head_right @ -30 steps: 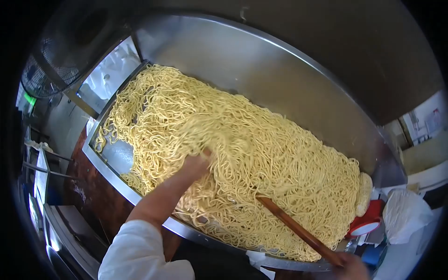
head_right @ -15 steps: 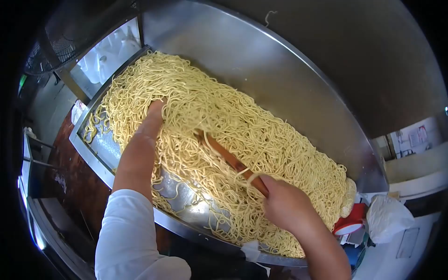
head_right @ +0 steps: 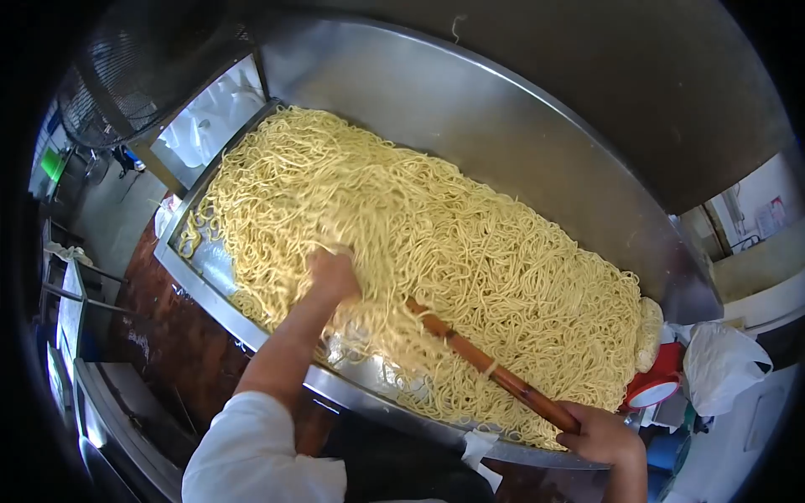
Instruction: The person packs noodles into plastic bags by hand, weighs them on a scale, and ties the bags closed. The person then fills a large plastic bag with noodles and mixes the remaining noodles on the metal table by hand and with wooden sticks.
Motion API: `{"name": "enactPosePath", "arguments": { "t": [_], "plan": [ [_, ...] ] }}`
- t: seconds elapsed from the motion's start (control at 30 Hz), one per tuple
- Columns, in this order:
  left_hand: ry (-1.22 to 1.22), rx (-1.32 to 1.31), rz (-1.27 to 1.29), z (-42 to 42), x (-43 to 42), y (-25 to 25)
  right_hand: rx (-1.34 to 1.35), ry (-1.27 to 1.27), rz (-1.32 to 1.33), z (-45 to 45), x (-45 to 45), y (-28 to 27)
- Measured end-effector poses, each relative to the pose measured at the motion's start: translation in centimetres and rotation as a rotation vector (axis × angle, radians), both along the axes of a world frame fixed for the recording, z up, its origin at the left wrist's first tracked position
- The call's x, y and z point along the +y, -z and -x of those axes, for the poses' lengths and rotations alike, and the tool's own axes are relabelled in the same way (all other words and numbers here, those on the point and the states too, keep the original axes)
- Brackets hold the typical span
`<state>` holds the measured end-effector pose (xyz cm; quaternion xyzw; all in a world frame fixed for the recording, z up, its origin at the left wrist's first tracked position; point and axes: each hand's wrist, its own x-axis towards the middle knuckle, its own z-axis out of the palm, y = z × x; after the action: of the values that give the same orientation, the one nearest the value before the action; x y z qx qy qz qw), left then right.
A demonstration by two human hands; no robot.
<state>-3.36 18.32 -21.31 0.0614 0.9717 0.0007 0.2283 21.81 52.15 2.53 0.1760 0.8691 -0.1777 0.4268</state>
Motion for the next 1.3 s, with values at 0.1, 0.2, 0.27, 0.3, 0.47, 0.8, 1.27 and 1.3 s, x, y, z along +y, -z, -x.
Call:
{"name": "enactPosePath", "arguments": {
  "t": [0.1, 0.2, 0.27, 0.3, 0.47, 0.8, 1.27, 1.3],
  "plan": [
    [-0.194, 0.105, -0.188, 3.8, 0.1, 3.7, 0.029, 0.028, 0.012, -1.2, -0.1, 0.9],
    [-0.618, 0.214, -1.036, 3.7, -2.1, 2.3, 0.097, 0.113, 0.099, -3.1, 1.3, 1.8],
    [-1.099, -0.057, -1.656, 4.0, -5.3, 1.9, 0.170, 0.018, 0.184, -5.1, 2.4, 2.9],
    [-1.119, 0.042, -1.421, 4.4, -6.6, -0.4, 0.181, 0.044, 0.194, -5.9, 3.0, 3.7],
    [-0.727, 0.373, -1.740, 4.7, -8.9, -15.7, 0.023, 0.409, 0.314, -7.2, 3.0, 3.0],
    [0.103, 0.215, -0.554, 6.6, -8.2, -16.8, 0.251, 0.125, 0.106, -9.8, 2.8, 0.9],
    [-0.387, 0.290, -0.969, 2.5, -7.1, 9.2, 0.280, 0.051, 0.246, -10.8, 2.6, 4.4],
    [-0.530, 0.132, -1.268, 3.9, -8.1, 7.9, 0.257, 0.058, 0.244, -11.1, 2.7, 4.8]
  ]
}}
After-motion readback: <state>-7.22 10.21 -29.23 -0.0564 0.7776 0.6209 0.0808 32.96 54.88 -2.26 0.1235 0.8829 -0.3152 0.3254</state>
